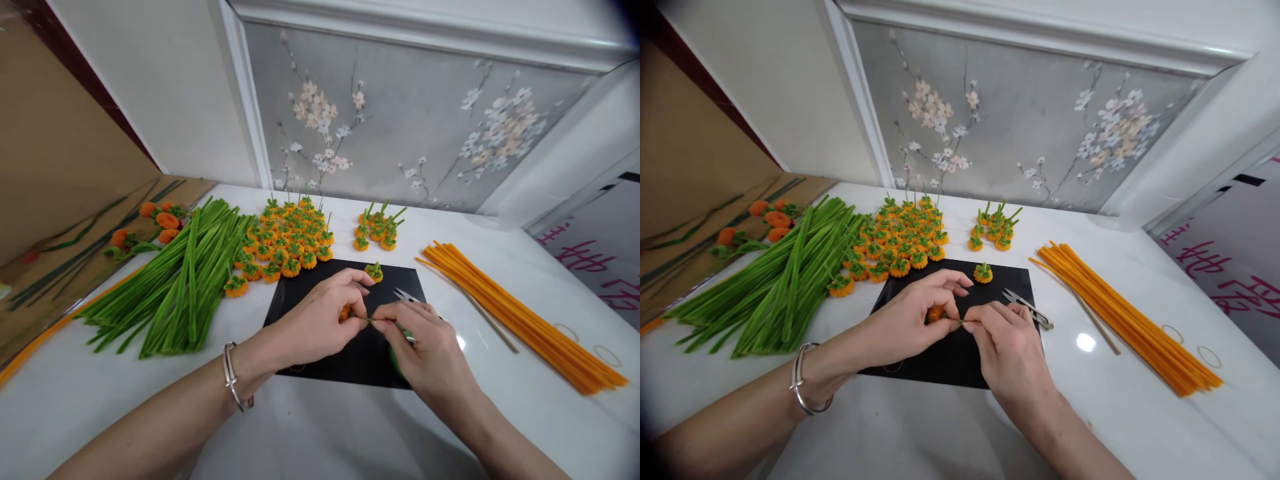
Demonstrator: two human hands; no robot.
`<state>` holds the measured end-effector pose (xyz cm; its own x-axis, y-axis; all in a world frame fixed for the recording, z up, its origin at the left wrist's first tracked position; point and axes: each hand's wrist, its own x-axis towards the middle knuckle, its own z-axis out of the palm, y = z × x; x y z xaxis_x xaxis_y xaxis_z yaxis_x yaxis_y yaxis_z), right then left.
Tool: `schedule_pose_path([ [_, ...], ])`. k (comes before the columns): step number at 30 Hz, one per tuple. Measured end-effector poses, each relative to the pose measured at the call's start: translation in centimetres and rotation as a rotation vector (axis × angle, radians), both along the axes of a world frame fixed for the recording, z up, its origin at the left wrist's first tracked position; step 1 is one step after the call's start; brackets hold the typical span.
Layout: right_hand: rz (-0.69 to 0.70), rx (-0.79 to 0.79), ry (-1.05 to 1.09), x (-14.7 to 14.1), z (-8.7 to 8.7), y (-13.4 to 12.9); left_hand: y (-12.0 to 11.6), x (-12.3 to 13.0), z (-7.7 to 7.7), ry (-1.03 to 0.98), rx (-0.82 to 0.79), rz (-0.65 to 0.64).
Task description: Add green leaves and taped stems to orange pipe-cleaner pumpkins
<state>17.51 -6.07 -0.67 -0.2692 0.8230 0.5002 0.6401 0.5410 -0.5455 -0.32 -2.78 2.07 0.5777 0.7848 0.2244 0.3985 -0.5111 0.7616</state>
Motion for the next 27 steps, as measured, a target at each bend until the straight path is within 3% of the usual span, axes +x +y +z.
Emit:
schedule_pose_path([
  [3,-0.02,0.002,0.032,0.0,0.1,0.1,-0.5,0.6,-0.2,-0.031,0.086,0.04],
  [6,-0.021,0.043,0.035,0.2,0.2,0.1,-0.8,0.8,-0.1,-0.016,0.062,0.072],
  [11,0.015,0.16,-0.012,0.4,0.4,0.2,0.2,-0.2,1.0,0.057,-0.258,-0.035],
  [14,0.049,0.181,-0.016,0.3,0.5,0.0,1.1,-0.9,1.4,0.009,-0.368,-0.1],
  [20,0.076,0.169,-0.015,0.1,0.7,-0.3,1.7,-1.4,0.2,-0.123,-0.566,-0.28],
  [23,0.064,0.132,-0.011,0.1,0.5,-0.2,1.5,-1.1,-0.1,-0.159,-0.537,-0.216],
  [27,-0.009,0.015,0.006,0.1,0.2,-0.1,0.9,-0.7,0.5,-0.057,-0.324,-0.091],
])
